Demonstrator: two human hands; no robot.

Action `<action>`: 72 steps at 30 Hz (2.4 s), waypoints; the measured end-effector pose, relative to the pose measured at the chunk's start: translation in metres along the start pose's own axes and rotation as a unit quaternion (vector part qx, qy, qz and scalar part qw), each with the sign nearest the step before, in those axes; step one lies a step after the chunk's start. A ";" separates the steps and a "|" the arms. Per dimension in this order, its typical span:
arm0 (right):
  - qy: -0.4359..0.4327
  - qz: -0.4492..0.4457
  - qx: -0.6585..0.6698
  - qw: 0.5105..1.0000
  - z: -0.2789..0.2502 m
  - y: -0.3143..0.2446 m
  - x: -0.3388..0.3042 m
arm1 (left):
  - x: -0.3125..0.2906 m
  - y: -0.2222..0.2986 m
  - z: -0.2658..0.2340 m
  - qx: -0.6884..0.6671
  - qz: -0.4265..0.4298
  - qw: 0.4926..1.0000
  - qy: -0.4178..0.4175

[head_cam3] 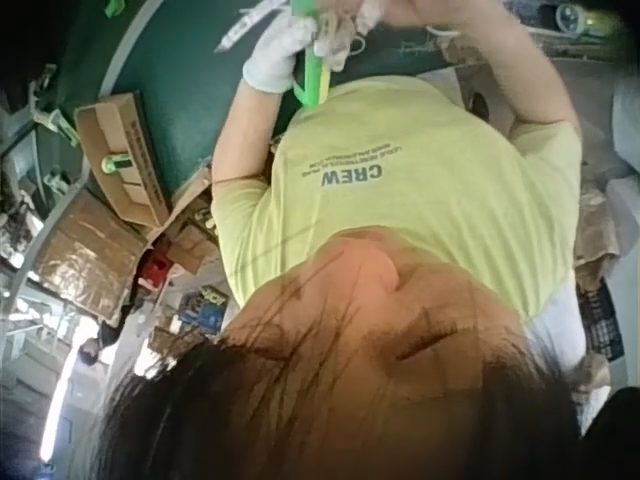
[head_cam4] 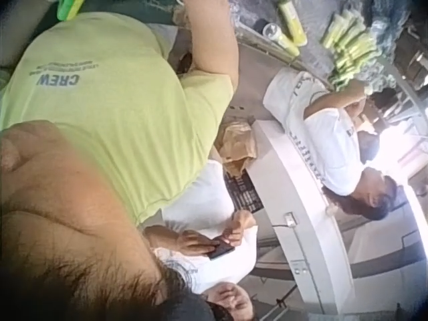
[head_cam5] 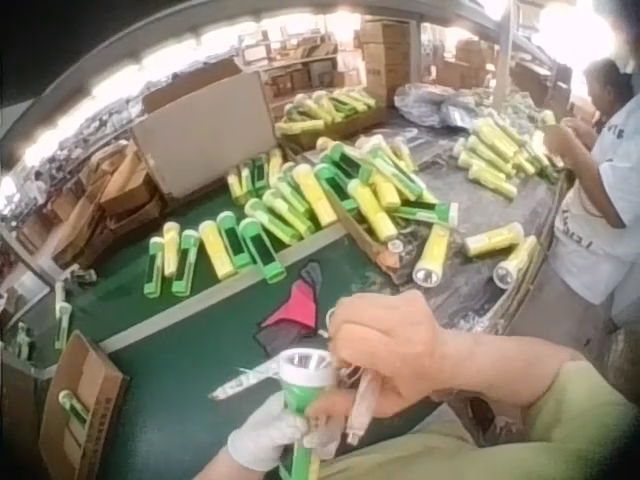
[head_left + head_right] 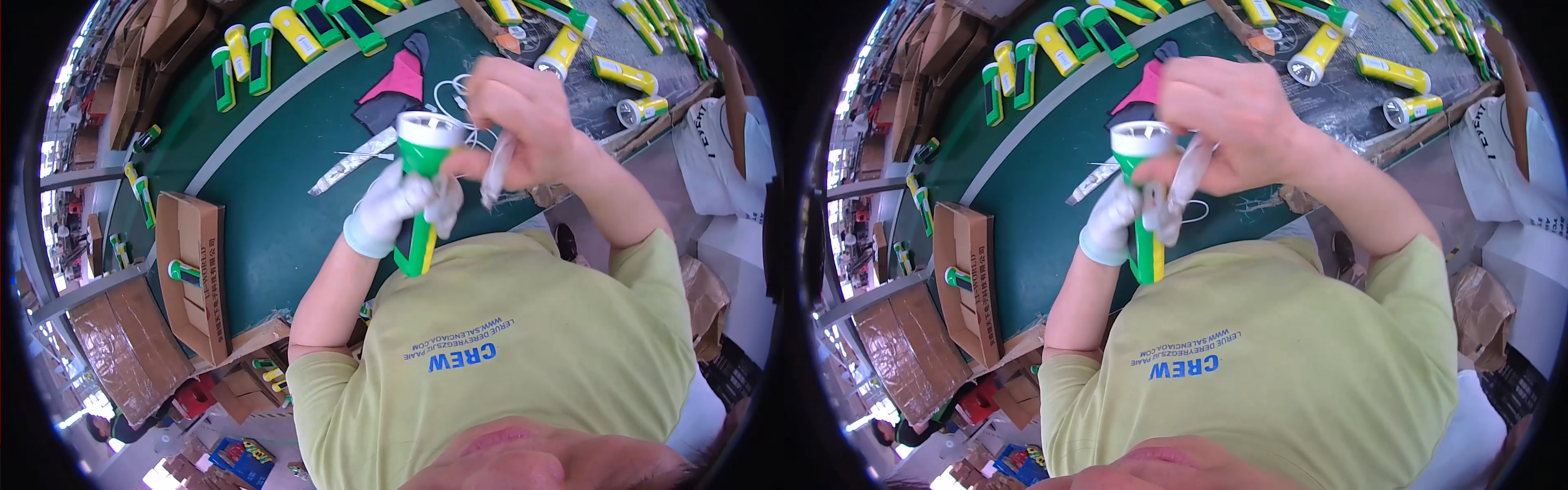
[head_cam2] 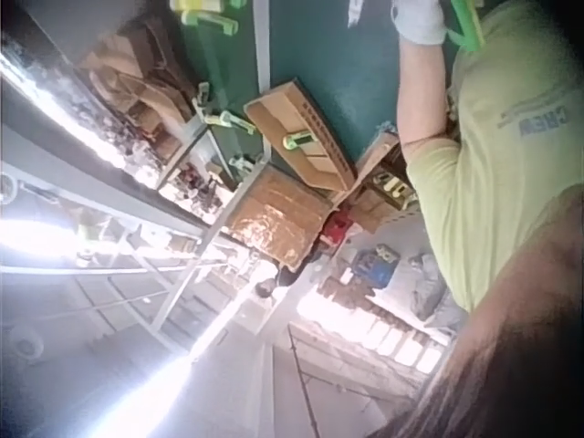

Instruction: Assembling and testing LED flashlights on a factory production line.

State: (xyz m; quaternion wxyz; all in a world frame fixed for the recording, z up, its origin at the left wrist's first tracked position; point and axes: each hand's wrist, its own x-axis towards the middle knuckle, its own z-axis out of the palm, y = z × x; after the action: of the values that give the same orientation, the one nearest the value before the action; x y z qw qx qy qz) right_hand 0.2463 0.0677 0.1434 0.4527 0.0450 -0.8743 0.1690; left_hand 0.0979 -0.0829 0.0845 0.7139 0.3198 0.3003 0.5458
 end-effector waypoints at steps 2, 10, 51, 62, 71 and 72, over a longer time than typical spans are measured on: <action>-0.069 -0.021 0.016 0.997 0.003 0.005 0.009 | 0.001 0.000 0.002 -0.041 -0.092 0.989 -0.109; -0.106 0.283 0.095 0.949 0.028 0.026 0.001 | 0.013 0.039 -0.016 0.239 -0.027 0.965 0.109; -0.139 0.489 -0.137 0.850 -0.058 0.125 -0.041 | 0.041 0.049 -0.109 0.245 0.181 0.862 0.405; -0.073 0.540 -0.468 0.696 -0.125 0.255 -0.088 | 0.091 0.097 -0.248 0.641 -0.059 0.512 0.569; 0.066 0.386 -0.130 0.911 -0.070 0.113 -0.062 | 0.014 0.093 -0.181 -0.029 0.254 0.881 0.399; 0.052 0.349 -0.104 0.930 -0.055 0.098 -0.053 | 0.008 0.089 -0.158 0.073 0.287 0.875 0.383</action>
State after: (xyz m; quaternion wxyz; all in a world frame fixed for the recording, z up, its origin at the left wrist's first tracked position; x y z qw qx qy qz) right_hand 0.2972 0.1740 0.1046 0.4124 -0.3195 -0.8224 0.2271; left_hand -0.0760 -0.0370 0.0566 0.3290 0.2091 0.4845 0.7831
